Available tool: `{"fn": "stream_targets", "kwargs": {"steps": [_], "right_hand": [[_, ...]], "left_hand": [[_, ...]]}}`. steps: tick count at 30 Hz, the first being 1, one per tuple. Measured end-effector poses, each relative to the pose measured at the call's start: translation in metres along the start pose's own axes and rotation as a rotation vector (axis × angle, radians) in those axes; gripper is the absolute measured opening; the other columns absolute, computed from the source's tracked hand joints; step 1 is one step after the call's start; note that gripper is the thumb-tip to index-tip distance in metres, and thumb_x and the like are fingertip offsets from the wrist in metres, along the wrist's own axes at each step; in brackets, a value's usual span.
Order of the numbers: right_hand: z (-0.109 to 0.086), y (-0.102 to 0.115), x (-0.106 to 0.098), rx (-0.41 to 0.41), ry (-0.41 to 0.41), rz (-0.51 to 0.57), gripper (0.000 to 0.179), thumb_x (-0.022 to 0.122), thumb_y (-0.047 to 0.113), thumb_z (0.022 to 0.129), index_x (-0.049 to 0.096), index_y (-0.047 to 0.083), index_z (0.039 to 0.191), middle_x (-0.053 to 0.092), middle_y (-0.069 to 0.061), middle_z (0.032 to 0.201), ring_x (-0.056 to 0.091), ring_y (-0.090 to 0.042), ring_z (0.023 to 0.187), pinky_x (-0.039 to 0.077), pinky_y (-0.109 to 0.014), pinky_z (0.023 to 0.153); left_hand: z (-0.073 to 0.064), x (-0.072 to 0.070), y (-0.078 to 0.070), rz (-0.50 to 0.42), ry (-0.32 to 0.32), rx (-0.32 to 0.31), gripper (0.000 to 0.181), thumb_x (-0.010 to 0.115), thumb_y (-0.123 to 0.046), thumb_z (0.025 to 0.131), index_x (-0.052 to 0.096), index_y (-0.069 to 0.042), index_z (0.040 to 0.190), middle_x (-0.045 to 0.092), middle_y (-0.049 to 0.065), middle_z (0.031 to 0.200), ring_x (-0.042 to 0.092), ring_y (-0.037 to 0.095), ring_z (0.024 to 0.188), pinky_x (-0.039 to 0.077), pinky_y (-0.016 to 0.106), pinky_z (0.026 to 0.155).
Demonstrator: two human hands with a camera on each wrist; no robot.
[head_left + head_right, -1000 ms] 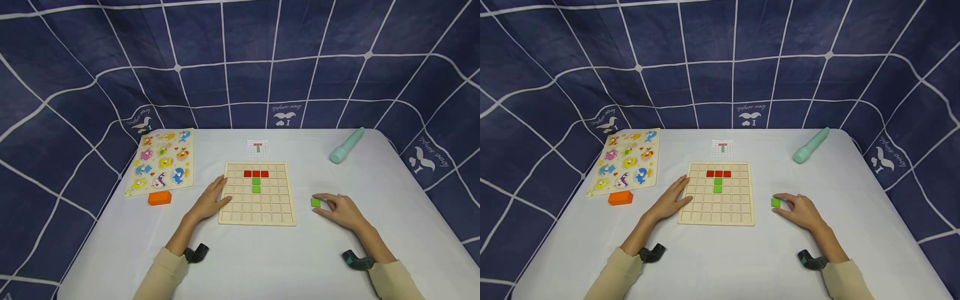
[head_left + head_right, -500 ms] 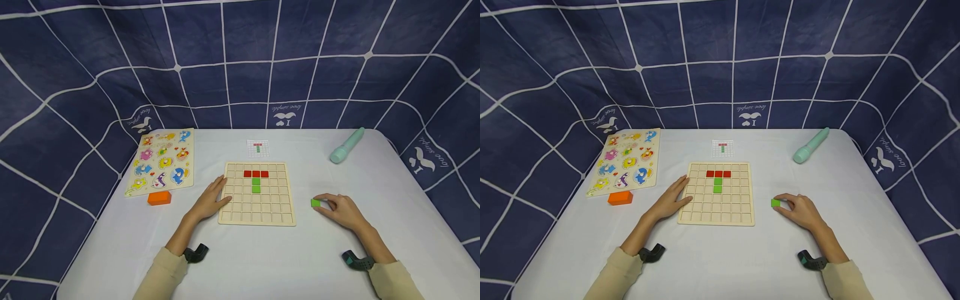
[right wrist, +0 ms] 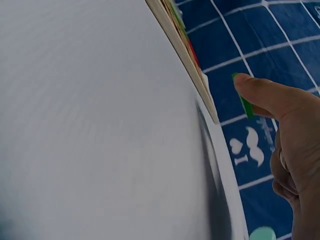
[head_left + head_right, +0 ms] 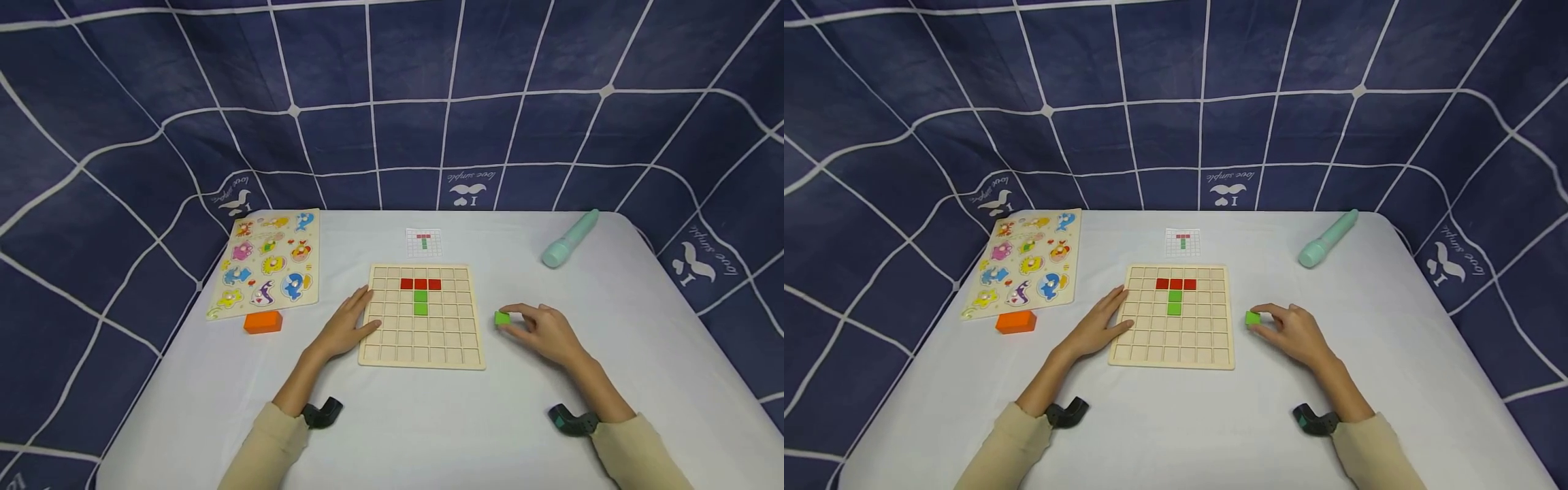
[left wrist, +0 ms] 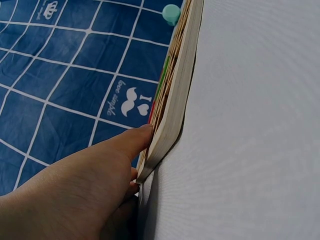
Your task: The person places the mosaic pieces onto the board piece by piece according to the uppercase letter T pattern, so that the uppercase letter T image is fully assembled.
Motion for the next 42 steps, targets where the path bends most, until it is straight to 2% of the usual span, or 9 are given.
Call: {"fn": "stream_targets", "kwargs": {"steps": [13, 21, 28, 31, 33, 38, 42], "right_hand": [[0.048, 0.056, 0.044, -0.139, 0.058, 0.039, 0.029, 0.076, 0.035, 0.075, 0.071, 0.020, 0.099, 0.032, 0.017, 0.050, 0.027, -0.005, 0.049, 0.025, -0.023, 0.048], [0.065, 0.081, 0.068, -0.223, 0.068, 0.065, 0.030, 0.075, 0.038, 0.075, 0.072, 0.018, 0.098, 0.035, 0.017, 0.049, 0.030, -0.006, 0.050, 0.030, -0.025, 0.053], [0.069, 0.090, 0.075, -0.243, 0.057, 0.067, 0.030, 0.074, 0.040, 0.076, 0.072, 0.019, 0.097, 0.037, 0.019, 0.049, 0.032, -0.004, 0.050, 0.031, -0.023, 0.053], [0.068, 0.089, 0.079, -0.235, 0.074, 0.051, 0.029, 0.074, 0.041, 0.076, 0.072, 0.020, 0.096, 0.038, 0.017, 0.048, 0.031, -0.004, 0.049, 0.029, -0.023, 0.053], [0.067, 0.088, 0.082, -0.226, 0.099, 0.033, 0.030, 0.073, 0.043, 0.077, 0.072, 0.021, 0.096, 0.044, 0.016, 0.049, 0.031, -0.004, 0.049, 0.029, -0.022, 0.052], [0.064, 0.085, 0.088, -0.207, 0.164, 0.001, 0.030, 0.070, 0.045, 0.078, 0.071, 0.022, 0.098, 0.067, 0.011, 0.070, 0.035, -0.003, 0.050, 0.035, -0.023, 0.057], [0.062, 0.084, 0.090, -0.205, 0.169, 0.002, 0.030, 0.070, 0.044, 0.078, 0.071, 0.022, 0.098, 0.070, 0.008, 0.080, 0.039, -0.003, 0.053, 0.040, -0.026, 0.061]], "left_hand": [[0.000, -0.001, 0.000, 0.004, 0.008, -0.004, 0.072, 0.054, -0.041, 0.091, 0.024, -0.006, 0.146, 0.015, 0.009, 0.153, 0.014, 0.028, 0.138, 0.014, 0.046, 0.109], [0.000, -0.001, 0.000, 0.007, 0.005, -0.003, 0.071, 0.054, -0.041, 0.091, 0.024, -0.007, 0.146, 0.015, 0.009, 0.153, 0.014, 0.028, 0.138, 0.014, 0.046, 0.109], [-0.001, -0.001, 0.000, 0.002, 0.004, -0.010, 0.072, 0.054, -0.041, 0.091, 0.024, -0.007, 0.147, 0.015, 0.008, 0.153, 0.014, 0.028, 0.138, 0.015, 0.047, 0.109], [-0.001, -0.001, 0.000, 0.006, 0.002, -0.008, 0.072, 0.054, -0.041, 0.091, 0.024, -0.007, 0.147, 0.015, 0.008, 0.153, 0.014, 0.027, 0.138, 0.014, 0.046, 0.109], [-0.001, -0.001, 0.000, 0.005, 0.000, -0.003, 0.071, 0.054, -0.041, 0.091, 0.025, -0.007, 0.146, 0.015, 0.009, 0.153, 0.014, 0.027, 0.138, 0.014, 0.045, 0.110], [0.000, 0.000, 0.000, 0.004, 0.006, -0.001, 0.071, 0.054, -0.041, 0.091, 0.024, -0.007, 0.146, 0.015, 0.009, 0.153, 0.014, 0.027, 0.138, 0.014, 0.046, 0.109], [0.000, 0.000, 0.000, 0.003, 0.010, -0.006, 0.072, 0.054, -0.041, 0.091, 0.024, -0.007, 0.146, 0.015, 0.009, 0.153, 0.014, 0.028, 0.138, 0.015, 0.047, 0.109]]}}
Point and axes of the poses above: each hand's wrist, its own z-axis towards the middle knuckle, its own x-axis out of the palm, y = z × x, the point moved 1 cm from there along z, towards the middle knuckle
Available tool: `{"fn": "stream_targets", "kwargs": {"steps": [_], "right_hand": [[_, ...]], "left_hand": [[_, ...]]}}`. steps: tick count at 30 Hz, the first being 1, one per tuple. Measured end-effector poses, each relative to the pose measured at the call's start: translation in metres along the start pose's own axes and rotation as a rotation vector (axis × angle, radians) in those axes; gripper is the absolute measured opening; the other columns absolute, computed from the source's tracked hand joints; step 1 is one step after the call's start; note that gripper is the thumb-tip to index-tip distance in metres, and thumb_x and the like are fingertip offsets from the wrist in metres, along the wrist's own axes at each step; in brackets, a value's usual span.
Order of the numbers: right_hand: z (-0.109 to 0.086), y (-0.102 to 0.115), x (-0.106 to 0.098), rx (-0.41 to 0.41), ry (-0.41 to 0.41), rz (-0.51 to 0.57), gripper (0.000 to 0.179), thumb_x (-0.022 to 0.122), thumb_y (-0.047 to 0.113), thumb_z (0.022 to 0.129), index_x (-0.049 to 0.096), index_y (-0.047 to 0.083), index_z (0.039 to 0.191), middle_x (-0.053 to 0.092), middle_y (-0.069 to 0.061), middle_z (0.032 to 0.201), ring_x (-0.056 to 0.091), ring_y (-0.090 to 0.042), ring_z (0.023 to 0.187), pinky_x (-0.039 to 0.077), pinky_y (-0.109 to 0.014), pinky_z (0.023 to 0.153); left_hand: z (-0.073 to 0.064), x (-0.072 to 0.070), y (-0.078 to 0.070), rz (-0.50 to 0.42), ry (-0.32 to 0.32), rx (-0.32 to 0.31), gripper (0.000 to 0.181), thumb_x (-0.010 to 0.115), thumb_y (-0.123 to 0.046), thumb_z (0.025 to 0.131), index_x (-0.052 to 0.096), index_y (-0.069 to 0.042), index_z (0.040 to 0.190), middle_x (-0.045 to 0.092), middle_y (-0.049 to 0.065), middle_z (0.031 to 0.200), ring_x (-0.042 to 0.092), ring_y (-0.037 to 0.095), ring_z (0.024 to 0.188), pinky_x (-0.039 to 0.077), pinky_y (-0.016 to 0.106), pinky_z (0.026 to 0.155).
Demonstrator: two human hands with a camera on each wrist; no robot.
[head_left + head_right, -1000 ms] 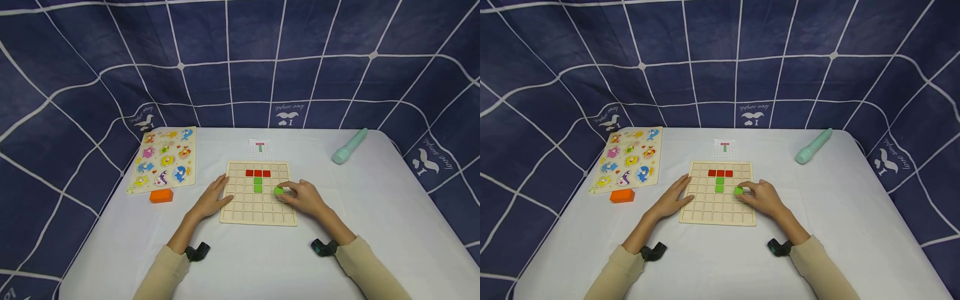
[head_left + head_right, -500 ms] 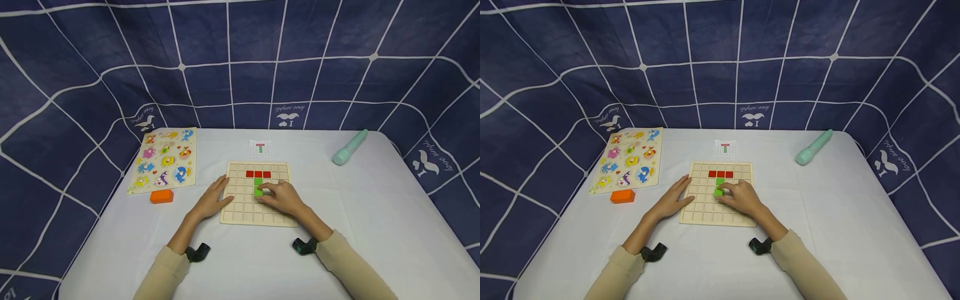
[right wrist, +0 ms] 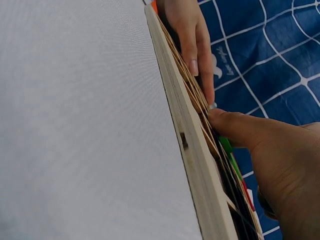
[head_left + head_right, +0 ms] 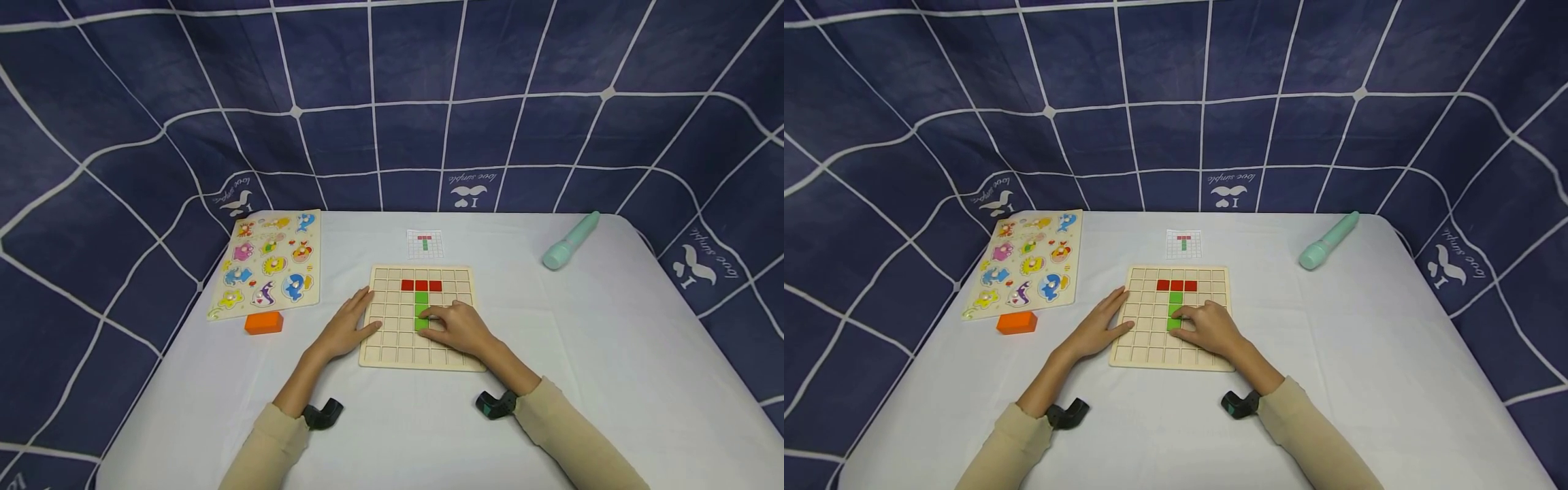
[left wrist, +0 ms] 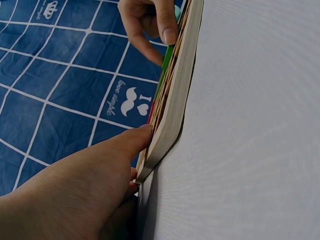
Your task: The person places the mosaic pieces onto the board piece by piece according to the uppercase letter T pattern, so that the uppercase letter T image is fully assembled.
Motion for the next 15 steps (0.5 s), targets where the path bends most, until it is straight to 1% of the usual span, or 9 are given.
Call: {"fn": "stream_targets", "kwargs": {"steps": [8, 13, 15], "right_hand": [[-0.0007, -0.0004, -0.0001, -0.002, -0.010, -0.009, 0.030, 0.069, 0.044, 0.079, 0.070, 0.021, 0.099, 0.071, 0.006, 0.086, 0.047, -0.004, 0.057, 0.041, -0.026, 0.061], [-0.0005, -0.0003, -0.0001, -0.001, -0.018, -0.007, 0.031, 0.070, 0.044, 0.078, 0.070, 0.022, 0.099, 0.071, 0.006, 0.085, 0.043, -0.003, 0.055, 0.039, -0.025, 0.060], [-0.0006, -0.0006, -0.0003, -0.002, -0.023, -0.009, 0.032, 0.070, 0.045, 0.078, 0.070, 0.022, 0.100, 0.070, 0.008, 0.080, 0.039, -0.003, 0.053, 0.038, -0.024, 0.058]], "left_hand": [[0.0003, -0.0001, -0.0009, -0.003, 0.000, -0.003, 0.072, 0.055, -0.041, 0.091, 0.024, -0.007, 0.146, 0.016, 0.009, 0.153, 0.015, 0.031, 0.138, 0.018, 0.050, 0.107], [0.0002, 0.0001, -0.0005, 0.002, -0.009, 0.005, 0.071, 0.055, -0.040, 0.091, 0.025, -0.006, 0.146, 0.016, 0.009, 0.152, 0.015, 0.029, 0.138, 0.016, 0.048, 0.108], [-0.0002, 0.0004, -0.0003, 0.002, -0.012, 0.006, 0.071, 0.055, -0.040, 0.091, 0.025, -0.006, 0.146, 0.016, 0.010, 0.152, 0.016, 0.029, 0.138, 0.017, 0.049, 0.108]]}}
Point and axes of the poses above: each hand's wrist, its own z-axis towards the middle knuckle, its own x-axis out of the palm, y = z × x, the point moved 1 cm from there along z, towards the middle knuckle
